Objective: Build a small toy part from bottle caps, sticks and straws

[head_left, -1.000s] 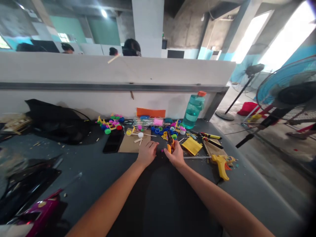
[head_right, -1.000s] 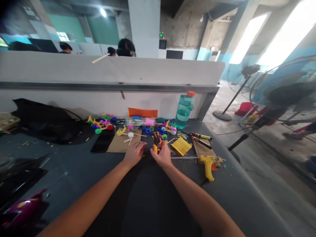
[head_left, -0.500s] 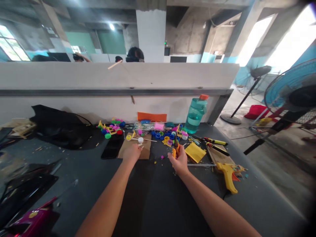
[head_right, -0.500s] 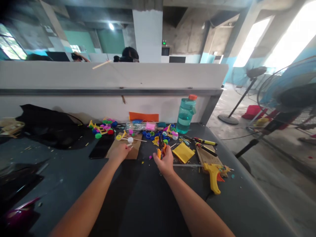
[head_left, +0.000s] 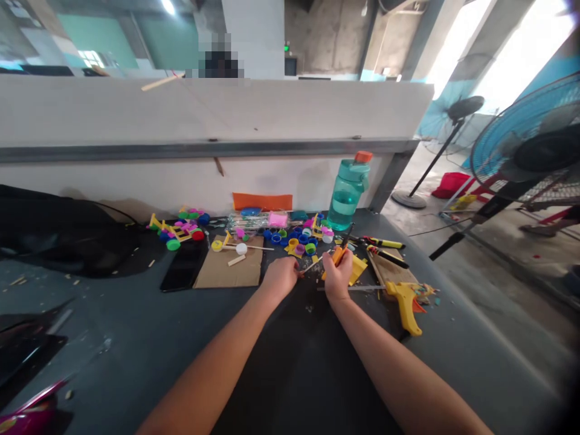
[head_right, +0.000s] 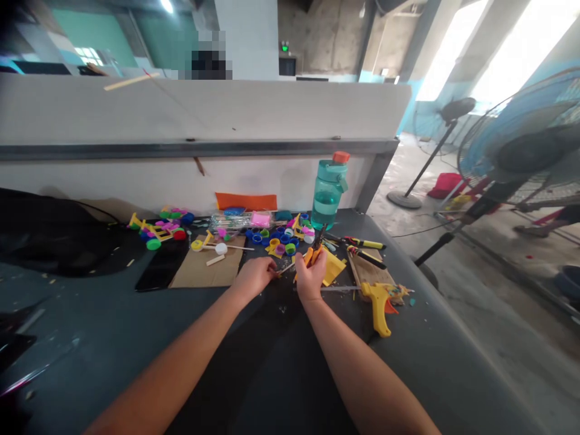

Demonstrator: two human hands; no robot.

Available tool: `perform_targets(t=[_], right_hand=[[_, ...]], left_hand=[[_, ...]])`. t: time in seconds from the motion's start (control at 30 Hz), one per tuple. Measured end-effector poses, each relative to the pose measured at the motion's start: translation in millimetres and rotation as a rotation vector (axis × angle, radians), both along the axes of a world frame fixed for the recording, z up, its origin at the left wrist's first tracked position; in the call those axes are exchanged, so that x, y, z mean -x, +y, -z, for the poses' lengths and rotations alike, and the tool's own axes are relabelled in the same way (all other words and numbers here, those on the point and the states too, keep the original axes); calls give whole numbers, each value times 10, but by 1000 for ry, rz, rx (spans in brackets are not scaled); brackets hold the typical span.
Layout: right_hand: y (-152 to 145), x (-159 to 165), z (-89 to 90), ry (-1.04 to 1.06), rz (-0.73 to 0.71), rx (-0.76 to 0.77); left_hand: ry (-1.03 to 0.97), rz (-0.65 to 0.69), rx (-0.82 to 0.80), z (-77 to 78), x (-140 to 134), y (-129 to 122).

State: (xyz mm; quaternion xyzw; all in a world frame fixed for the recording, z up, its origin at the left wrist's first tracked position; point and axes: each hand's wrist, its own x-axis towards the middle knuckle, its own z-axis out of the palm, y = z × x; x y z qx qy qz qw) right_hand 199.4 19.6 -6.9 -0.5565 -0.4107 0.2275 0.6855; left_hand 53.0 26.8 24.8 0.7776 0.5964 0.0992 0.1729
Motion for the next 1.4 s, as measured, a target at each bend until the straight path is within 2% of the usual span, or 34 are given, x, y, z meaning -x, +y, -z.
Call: perform_targets(t=[0.2, 0.3, 0.37, 0.5, 0.6, 0.7, 0.77, 0.9, 1.0, 1.07, 1.13, 1.3, 1.4], right_hand=[[-42, 45, -2, -113, -57, -20], [-64, 60, 0, -137, -103, -38], [-80, 71, 9, -160, -140, -46], [-128, 116, 38, -253, -260, -75], [-177, 157, 40, -326, -348, -99], [-229, 177, 23, -353, -426, -121], [-260, 174, 10, -380, -453, -145], [-297, 166, -18, -501, -410, -152], [-288, 178, -46, -604, -340, -25], [-272, 191, -59, -675, -298, 90], [-255, 206, -58, -753, -266, 171], [-235, 259, 5, -1030, -247, 249], [-236, 298, 38, -1164, -186, 335]], left_hand=[[119, 79, -81, 129, -112, -10], [113, 101, -140, 114, -48, -47], [60, 71, -160, 74, 78, -48], [-186, -150, -120, 15, 504, -6], [-430, -300, -150, 81, 775, -5], [-648, -373, -149, 210, 848, -69], [-733, -368, -139, 276, 800, -138], [-701, -284, -157, 310, 656, -264], [-632, -260, -199, 307, 610, -301], [-638, -289, -239, 318, 618, -294], [-727, -343, -255, 339, 653, -265], [-1085, -512, -229, 390, 769, -161], [-1176, -557, -239, 397, 794, -131]])
